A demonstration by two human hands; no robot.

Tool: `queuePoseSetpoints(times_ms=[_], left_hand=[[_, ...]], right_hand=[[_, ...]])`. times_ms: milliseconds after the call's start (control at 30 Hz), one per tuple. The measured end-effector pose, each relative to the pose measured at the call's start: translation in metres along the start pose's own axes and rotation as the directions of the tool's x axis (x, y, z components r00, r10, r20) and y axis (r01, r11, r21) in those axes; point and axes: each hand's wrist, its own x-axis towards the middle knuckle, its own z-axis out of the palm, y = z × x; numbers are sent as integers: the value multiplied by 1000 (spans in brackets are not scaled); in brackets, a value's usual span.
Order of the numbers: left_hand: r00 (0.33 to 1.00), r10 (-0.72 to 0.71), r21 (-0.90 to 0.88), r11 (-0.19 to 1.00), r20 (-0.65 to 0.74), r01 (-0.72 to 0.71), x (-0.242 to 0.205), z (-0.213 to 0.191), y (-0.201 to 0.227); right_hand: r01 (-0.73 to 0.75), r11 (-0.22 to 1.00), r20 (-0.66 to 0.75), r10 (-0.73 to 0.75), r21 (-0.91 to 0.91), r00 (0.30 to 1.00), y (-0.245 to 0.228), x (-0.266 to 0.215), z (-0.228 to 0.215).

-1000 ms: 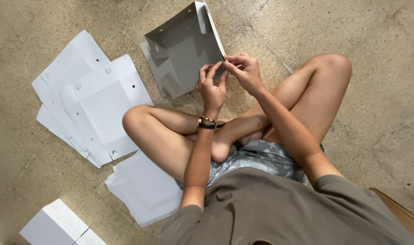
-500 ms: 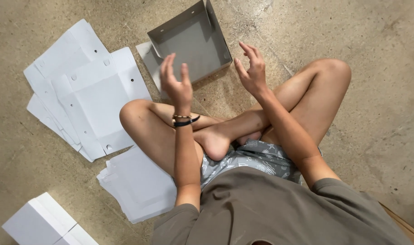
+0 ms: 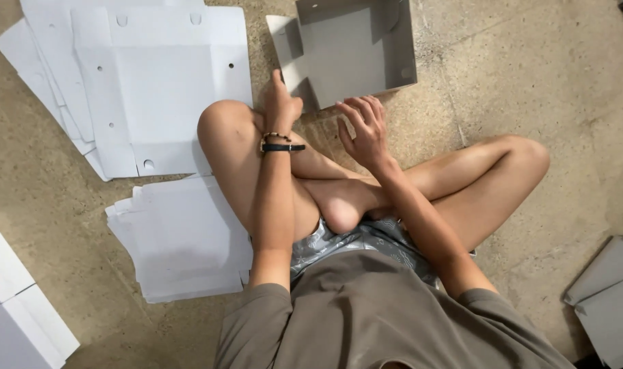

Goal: The person assembles a small cardboard box by folding and tucking its flaps into place. They then pick up a flat white cardboard sheet, fold it along pre-scored lines, and prepare it for assembly.

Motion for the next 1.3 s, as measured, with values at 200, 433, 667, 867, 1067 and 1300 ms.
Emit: queuePoseSetpoints(times_ms=[200, 433, 667, 867, 1067, 1300], left_hand=[[969, -115, 6, 993, 217, 117, 31, 39, -39], [937, -31, -15, 999, 347, 38, 5, 13, 3], [981, -15, -214, 975, 195, 57, 2, 25, 6], [994, -12, -271, 962, 107, 41, -6, 12, 17], [997, -8, -271, 962, 82, 30, -8, 11, 21], [999, 21, -301, 954, 40, -8, -12, 6, 25]], right_hand=[[40, 987, 193, -10, -152, 981, 8, 6, 30], [-29, 993, 145, 45, -116, 988, 15, 3, 34], [-101, 993, 127, 109, -66, 986, 9, 10, 36], [-160, 983, 136, 171, -88, 976, 1, 15, 37], [-222, 968, 160, 239, -116, 958, -2, 17, 37], [-220, 966, 172, 241, -132, 955, 3, 13, 40]])
